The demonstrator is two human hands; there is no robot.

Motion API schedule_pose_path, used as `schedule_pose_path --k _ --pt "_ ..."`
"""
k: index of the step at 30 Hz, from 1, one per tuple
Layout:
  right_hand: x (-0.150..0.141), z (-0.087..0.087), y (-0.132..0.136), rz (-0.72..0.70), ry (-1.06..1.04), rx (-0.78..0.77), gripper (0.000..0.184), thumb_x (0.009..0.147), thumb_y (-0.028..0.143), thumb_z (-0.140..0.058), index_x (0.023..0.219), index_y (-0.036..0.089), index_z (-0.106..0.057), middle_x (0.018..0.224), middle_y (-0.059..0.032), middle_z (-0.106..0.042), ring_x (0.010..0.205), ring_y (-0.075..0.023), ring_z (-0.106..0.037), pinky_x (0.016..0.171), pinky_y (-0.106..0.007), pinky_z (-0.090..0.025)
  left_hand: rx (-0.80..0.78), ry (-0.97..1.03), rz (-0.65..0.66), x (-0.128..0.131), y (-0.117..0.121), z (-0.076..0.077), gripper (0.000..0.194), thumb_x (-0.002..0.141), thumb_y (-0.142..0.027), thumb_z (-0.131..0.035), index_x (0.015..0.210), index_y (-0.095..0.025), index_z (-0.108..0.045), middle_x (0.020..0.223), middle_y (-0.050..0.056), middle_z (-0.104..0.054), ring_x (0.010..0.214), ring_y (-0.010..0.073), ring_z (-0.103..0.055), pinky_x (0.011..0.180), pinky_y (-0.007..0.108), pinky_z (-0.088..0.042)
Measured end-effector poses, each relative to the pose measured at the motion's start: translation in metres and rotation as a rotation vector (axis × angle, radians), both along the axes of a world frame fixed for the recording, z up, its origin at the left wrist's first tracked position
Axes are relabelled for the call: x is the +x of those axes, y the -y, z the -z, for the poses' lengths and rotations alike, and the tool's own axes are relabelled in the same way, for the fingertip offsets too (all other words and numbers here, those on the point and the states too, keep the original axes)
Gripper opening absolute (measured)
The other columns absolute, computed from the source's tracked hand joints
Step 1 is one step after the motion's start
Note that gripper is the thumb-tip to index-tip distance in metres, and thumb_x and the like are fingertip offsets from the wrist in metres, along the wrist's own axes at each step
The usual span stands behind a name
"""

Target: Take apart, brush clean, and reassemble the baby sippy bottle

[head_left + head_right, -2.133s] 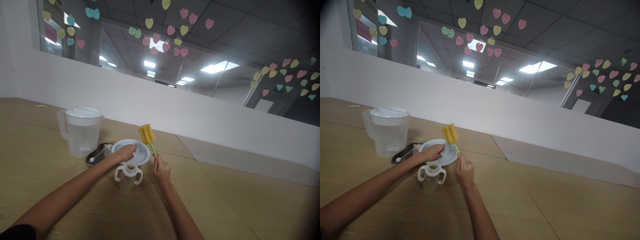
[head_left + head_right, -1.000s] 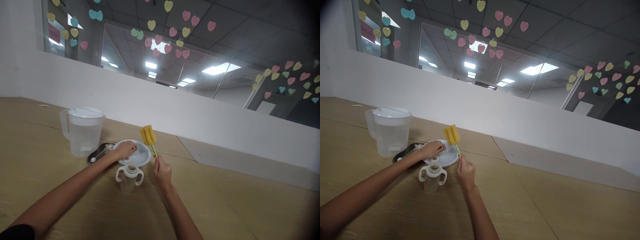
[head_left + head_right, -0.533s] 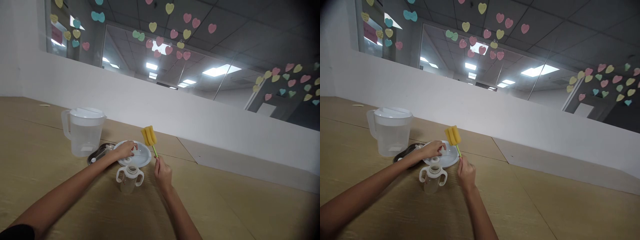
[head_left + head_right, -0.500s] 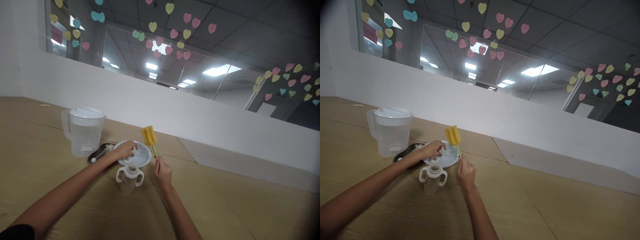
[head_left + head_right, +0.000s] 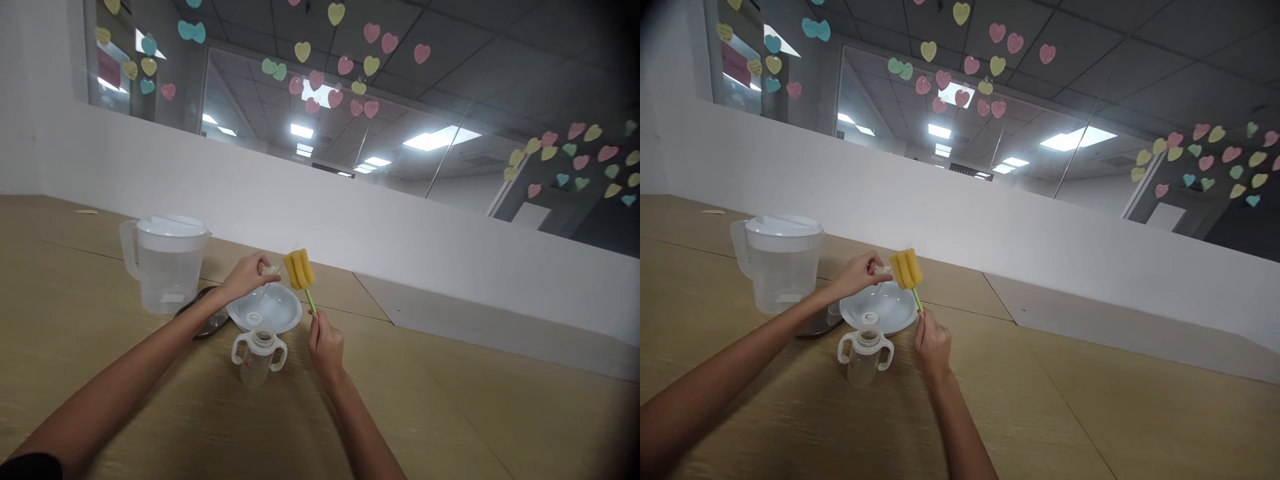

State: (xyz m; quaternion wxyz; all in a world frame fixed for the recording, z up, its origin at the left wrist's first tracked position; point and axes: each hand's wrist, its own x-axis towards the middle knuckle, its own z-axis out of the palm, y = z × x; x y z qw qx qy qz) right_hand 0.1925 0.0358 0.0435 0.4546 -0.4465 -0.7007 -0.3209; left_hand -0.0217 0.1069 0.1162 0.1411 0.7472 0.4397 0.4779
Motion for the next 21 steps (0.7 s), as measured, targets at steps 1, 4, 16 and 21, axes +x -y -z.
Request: schedule_pose_path --k 1,4,16,21 --pt "0.0 0.0 0.0 0.002 -0.006 -0.006 0.042 0.096 0.024 -0.024 0.085 0.013 -0.063 0.051 -0.0003 -0.059 0.039 -0.0078 -0.051 0.043 -0.019 -0.031 -0.022 0.093 0.02 0.0 0.004 -0.005 0.039 0.063 -0.049 -0.068 0.079 -0.019 -0.049 0.055 -0.008 -0.045 0.05 0.0124 -0.055 0.048 0.022 -0.036" --pt "0.0 0.001 0.0 0.004 -0.014 -0.025 0.042 0.096 0.025 -0.024 0.087 0.013 -0.063 0.052 -0.0007 -0.06 0.04 -0.0082 -0.051 0.043 -0.019 -0.032 -0.069 0.244 0.084 0.0 0.012 -0.013 0.043 0.061 -0.05 -0.07 0.077 -0.019 -0.046 0.049 -0.009 -0.046 0.043 0.0118 -0.056 0.043 0.019 -0.035" --pt "0.001 0.005 -0.002 -0.002 -0.017 -0.037 0.042 0.096 0.026 -0.024 0.086 0.013 -0.063 0.051 -0.0008 -0.06 0.04 -0.0093 -0.052 0.043 -0.019 -0.031 -0.154 0.304 0.258 -0.001 0.004 -0.007 0.042 0.059 -0.047 -0.073 0.074 -0.016 -0.048 0.053 -0.003 -0.057 0.044 0.0114 -0.057 0.041 0.02 -0.043" --pt "0.001 0.005 -0.004 0.015 -0.081 -0.077 0.042 0.096 0.028 -0.024 0.086 0.014 -0.063 0.054 -0.0015 -0.063 0.041 -0.0101 -0.055 0.043 -0.019 -0.033 -0.13 0.408 0.222 -0.005 0.002 -0.01 0.04 0.065 -0.047 -0.068 0.085 -0.014 -0.056 0.07 0.002 -0.06 0.056 0.0136 -0.062 0.044 0.022 -0.049"
